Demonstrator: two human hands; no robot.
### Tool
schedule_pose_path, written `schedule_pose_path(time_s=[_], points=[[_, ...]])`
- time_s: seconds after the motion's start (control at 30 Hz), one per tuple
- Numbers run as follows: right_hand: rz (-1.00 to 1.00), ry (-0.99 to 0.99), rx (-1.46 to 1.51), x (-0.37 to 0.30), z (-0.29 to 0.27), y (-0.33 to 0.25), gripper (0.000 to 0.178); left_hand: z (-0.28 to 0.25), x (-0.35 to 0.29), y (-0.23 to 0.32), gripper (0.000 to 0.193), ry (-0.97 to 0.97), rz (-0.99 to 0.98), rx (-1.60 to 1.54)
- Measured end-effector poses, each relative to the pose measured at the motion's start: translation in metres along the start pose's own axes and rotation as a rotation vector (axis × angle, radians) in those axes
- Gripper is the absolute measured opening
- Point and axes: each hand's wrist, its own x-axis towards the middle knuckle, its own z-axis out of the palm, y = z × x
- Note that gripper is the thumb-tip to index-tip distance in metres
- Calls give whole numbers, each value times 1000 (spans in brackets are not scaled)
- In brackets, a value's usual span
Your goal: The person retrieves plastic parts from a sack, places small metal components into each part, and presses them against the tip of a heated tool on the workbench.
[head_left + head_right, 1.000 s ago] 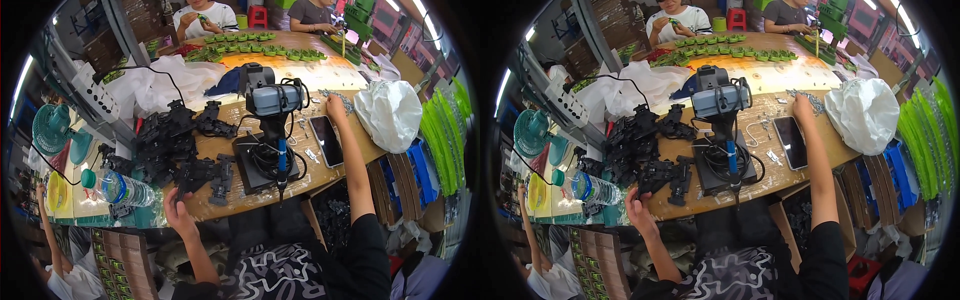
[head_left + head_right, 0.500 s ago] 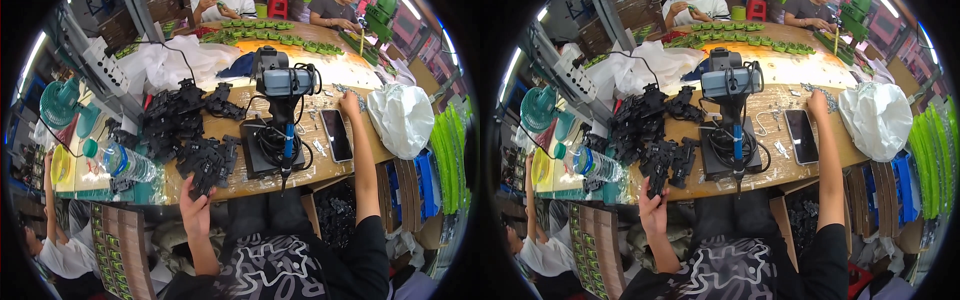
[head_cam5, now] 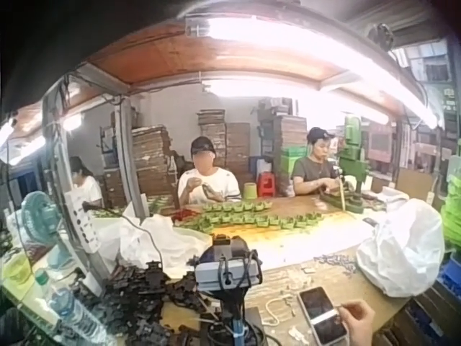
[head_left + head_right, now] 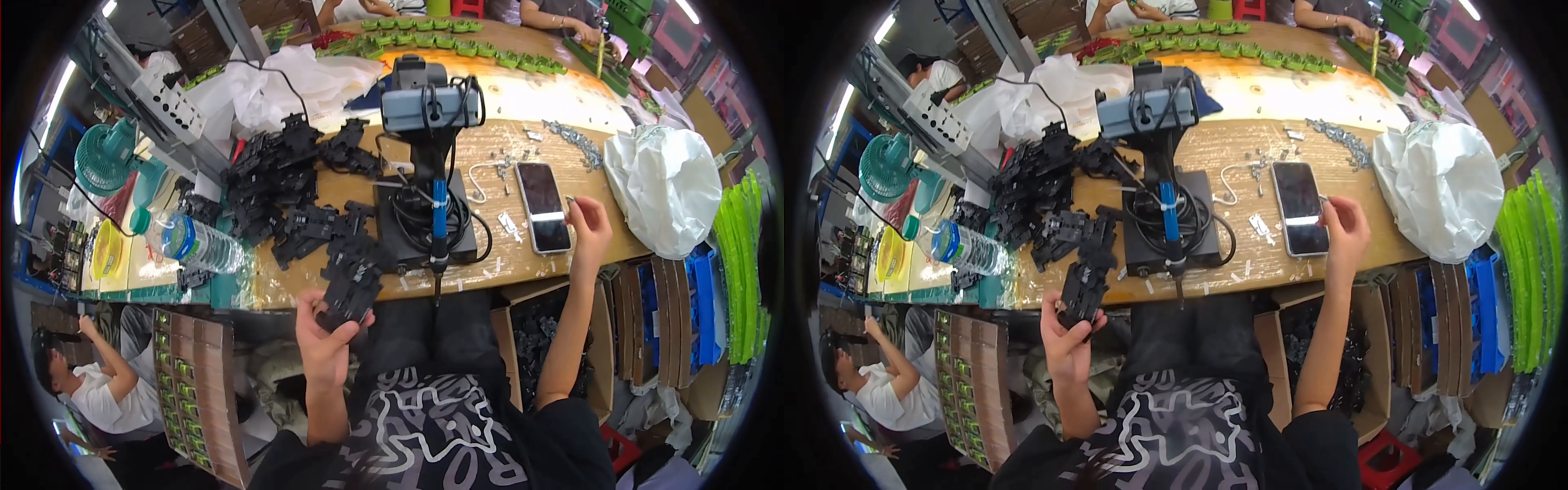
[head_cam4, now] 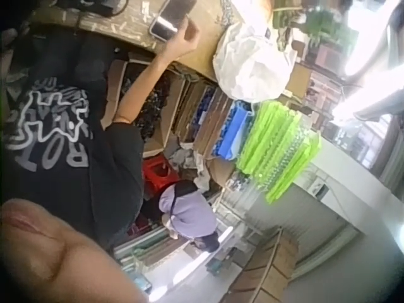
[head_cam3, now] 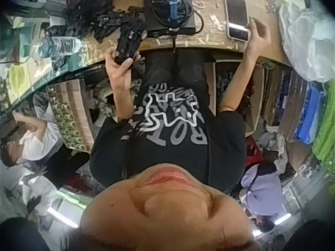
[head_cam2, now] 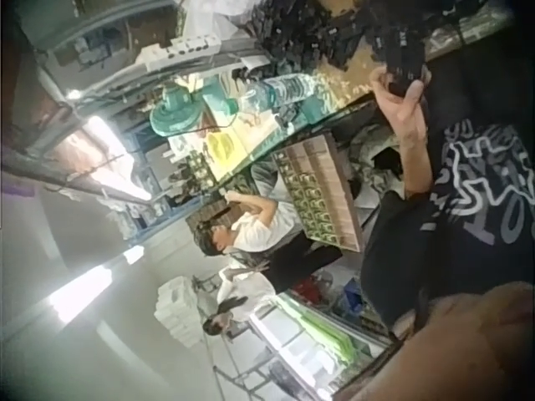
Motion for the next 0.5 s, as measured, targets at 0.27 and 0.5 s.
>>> schedule_pose_path(time_s=[0.27,0.5], points=[[9,-233,297,-72,28,-59,11,43,-2,-20,44,-137,44,188],[-107,-475,415,-77,45,-75,14,48,-12,-31,41,-216,141,274]])
